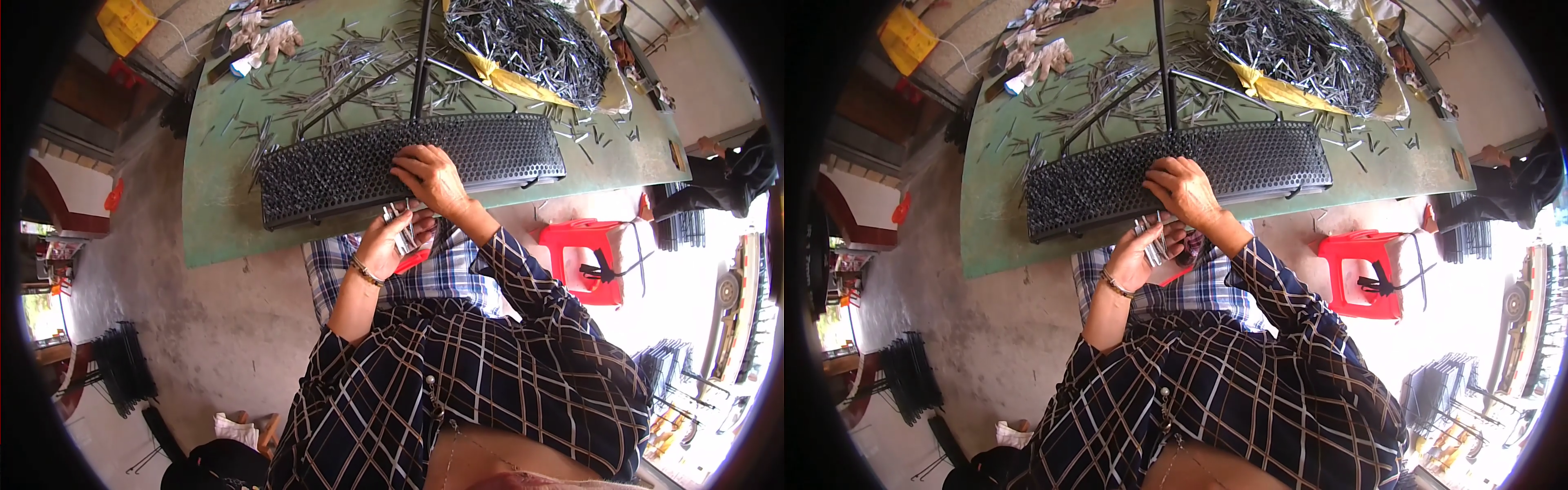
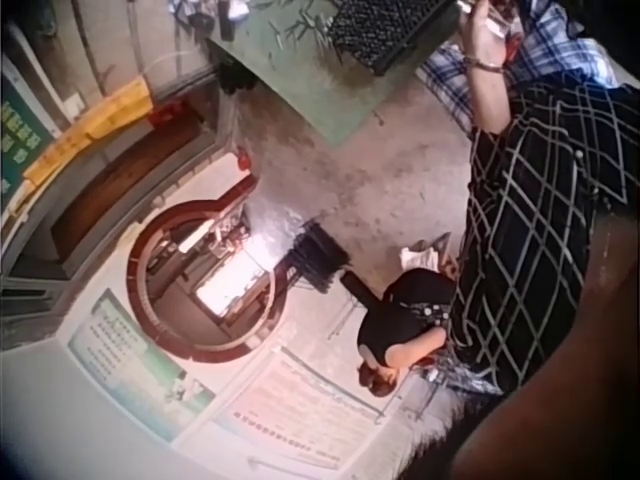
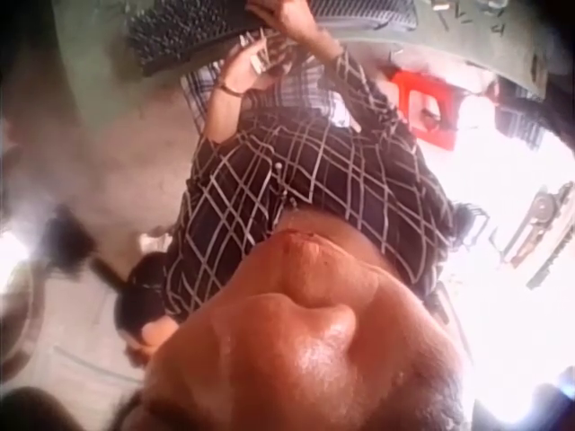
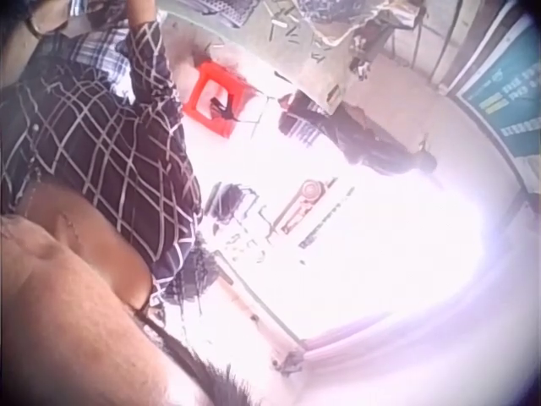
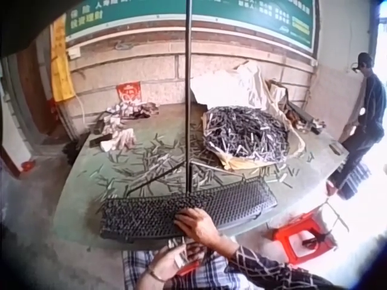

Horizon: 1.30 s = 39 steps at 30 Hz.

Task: Manually inserting small metal rods into a perforated metal grid component.

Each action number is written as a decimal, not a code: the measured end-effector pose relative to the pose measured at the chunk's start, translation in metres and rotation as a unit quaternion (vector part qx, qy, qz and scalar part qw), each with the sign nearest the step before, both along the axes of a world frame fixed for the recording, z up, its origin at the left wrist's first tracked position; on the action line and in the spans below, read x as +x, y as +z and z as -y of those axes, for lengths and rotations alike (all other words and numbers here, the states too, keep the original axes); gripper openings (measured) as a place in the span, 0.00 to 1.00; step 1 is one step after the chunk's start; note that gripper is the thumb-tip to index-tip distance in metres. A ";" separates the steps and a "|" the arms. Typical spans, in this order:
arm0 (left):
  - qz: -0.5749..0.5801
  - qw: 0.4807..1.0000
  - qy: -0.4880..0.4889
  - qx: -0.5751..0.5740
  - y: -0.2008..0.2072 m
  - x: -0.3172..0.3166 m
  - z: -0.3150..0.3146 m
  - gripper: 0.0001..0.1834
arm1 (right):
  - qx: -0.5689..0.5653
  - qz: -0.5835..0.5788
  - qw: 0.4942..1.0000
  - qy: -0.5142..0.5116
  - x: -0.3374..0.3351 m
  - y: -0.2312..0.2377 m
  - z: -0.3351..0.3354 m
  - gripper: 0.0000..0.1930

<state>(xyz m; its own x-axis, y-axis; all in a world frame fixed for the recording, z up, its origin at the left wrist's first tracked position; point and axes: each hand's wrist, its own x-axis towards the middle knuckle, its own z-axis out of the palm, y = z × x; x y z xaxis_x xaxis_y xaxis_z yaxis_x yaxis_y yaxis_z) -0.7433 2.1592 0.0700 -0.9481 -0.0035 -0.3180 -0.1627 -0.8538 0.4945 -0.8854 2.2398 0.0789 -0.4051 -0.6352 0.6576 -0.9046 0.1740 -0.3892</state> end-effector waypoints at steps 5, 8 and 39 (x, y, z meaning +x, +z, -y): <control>0.002 1.000 0.022 0.001 0.001 0.001 0.000 0.11 | 0.020 0.247 0.969 0.022 0.013 0.025 -0.017 0.08; 0.001 1.000 0.020 -0.006 0.001 0.000 0.000 0.11 | 0.117 0.319 0.933 0.122 0.015 0.024 -0.027 0.09; -0.010 1.000 -0.028 0.000 0.000 0.004 0.002 0.17 | -0.010 0.005 0.999 -0.030 -0.005 0.006 -0.005 0.05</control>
<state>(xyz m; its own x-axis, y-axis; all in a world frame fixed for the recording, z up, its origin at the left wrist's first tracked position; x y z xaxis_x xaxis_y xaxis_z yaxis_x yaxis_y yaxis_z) -0.7392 2.1571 0.0700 -0.9527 0.0504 -0.2997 -0.2010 -0.8441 0.4971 -0.8904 2.2444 0.0848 -0.4494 -0.5957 0.6657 -0.8884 0.2198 -0.4030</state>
